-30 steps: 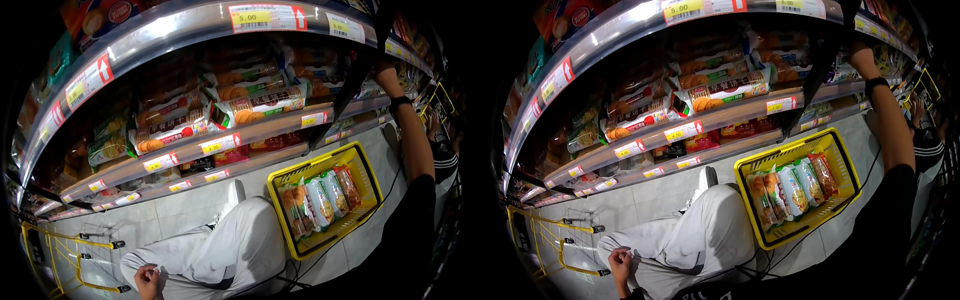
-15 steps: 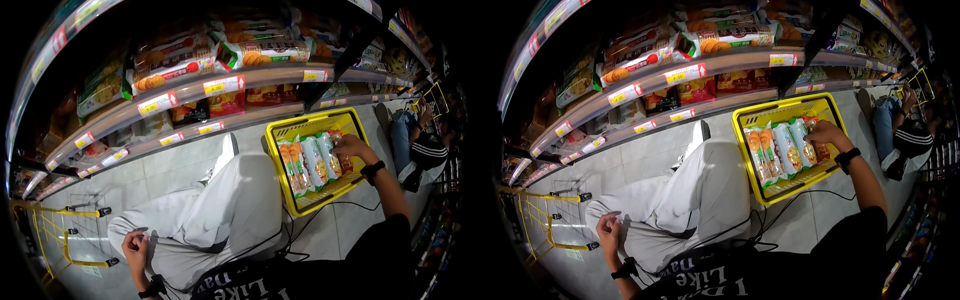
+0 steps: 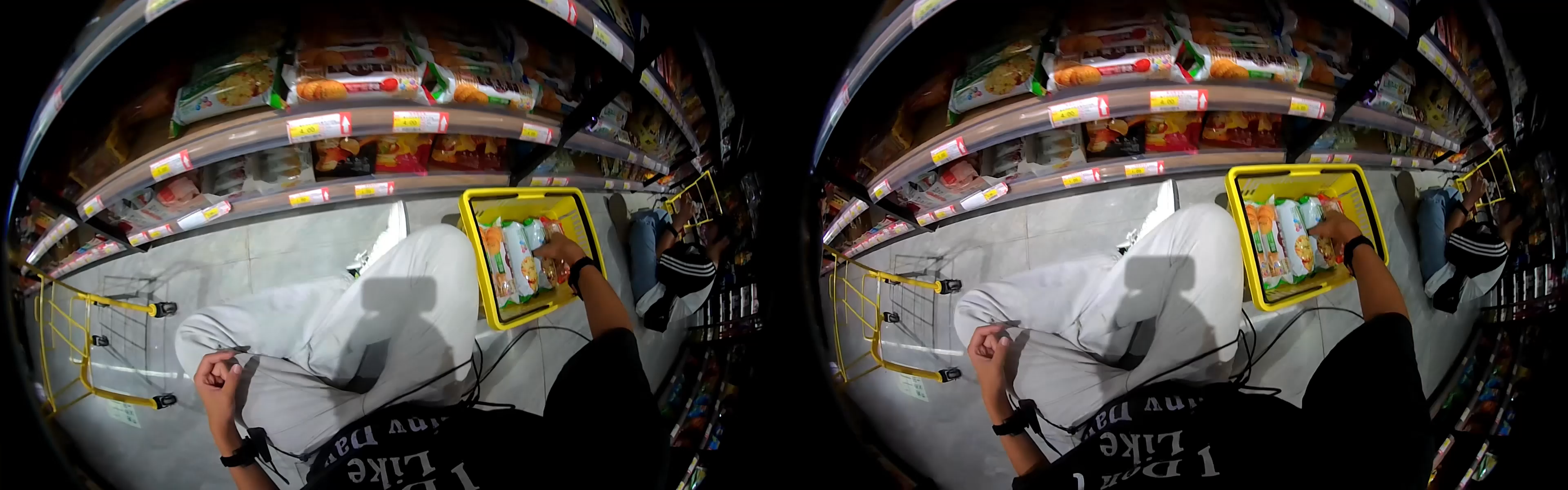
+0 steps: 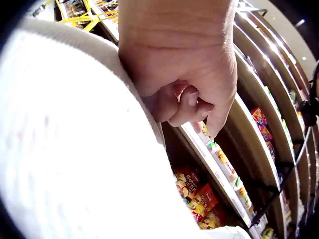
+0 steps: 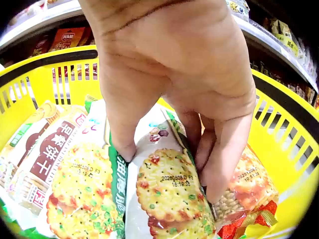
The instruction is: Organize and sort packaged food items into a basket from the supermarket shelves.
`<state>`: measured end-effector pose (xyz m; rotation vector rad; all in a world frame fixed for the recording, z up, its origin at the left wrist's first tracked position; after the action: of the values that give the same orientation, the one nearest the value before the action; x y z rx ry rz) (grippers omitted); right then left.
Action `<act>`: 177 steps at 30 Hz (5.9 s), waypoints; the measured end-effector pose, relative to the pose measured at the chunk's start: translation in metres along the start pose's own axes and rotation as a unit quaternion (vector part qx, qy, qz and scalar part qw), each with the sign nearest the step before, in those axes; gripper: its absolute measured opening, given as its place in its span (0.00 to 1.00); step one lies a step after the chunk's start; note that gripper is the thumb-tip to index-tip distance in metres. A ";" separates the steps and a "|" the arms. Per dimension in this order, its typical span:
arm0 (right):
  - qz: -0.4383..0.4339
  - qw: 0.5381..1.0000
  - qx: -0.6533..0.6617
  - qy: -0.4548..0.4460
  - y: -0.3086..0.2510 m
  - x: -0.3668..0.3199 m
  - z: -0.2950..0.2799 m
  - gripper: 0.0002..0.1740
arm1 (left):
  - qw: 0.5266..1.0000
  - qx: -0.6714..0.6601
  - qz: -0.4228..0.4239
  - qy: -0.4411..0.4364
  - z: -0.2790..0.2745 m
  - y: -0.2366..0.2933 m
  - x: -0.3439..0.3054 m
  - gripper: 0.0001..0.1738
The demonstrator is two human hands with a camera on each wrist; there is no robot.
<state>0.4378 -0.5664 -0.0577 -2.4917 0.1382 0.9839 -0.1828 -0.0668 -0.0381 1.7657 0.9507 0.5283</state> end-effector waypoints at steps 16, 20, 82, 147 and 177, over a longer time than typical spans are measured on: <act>-0.100 0.974 -0.156 0.128 -0.002 -0.011 -0.032 0.38 | 0.985 -0.163 0.036 0.046 -0.016 -0.013 -0.002 0.11; -0.182 0.948 -0.184 0.184 -0.027 -0.039 -0.049 0.41 | 0.980 -0.193 0.012 0.038 -0.015 -0.006 -0.007 0.11; -0.320 0.693 0.518 -0.386 -0.319 -0.164 0.297 0.29 | 0.850 -0.483 -0.042 -0.204 0.105 0.068 0.169 0.36; -0.213 0.564 0.693 -0.397 -0.323 -0.149 0.303 0.26 | 0.954 0.015 0.280 0.107 0.071 0.102 0.174 0.52; -0.375 0.647 0.486 -0.453 -0.324 -0.173 0.301 0.20 | 0.597 0.620 0.480 0.167 0.060 0.357 0.298 0.46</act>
<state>0.2045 -0.1556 -0.0135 -0.7263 -0.5177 1.1626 0.1639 0.0765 0.2425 3.6342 0.4201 1.0154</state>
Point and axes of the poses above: each hand's wrist, its own x-axis towards the middle knuckle, its own z-axis out of the palm, y = z × x, the point moved 6 cm from there along x, towards the middle knuckle, and after that the axes turned 15 degrees about x, right-handed, at the moved point
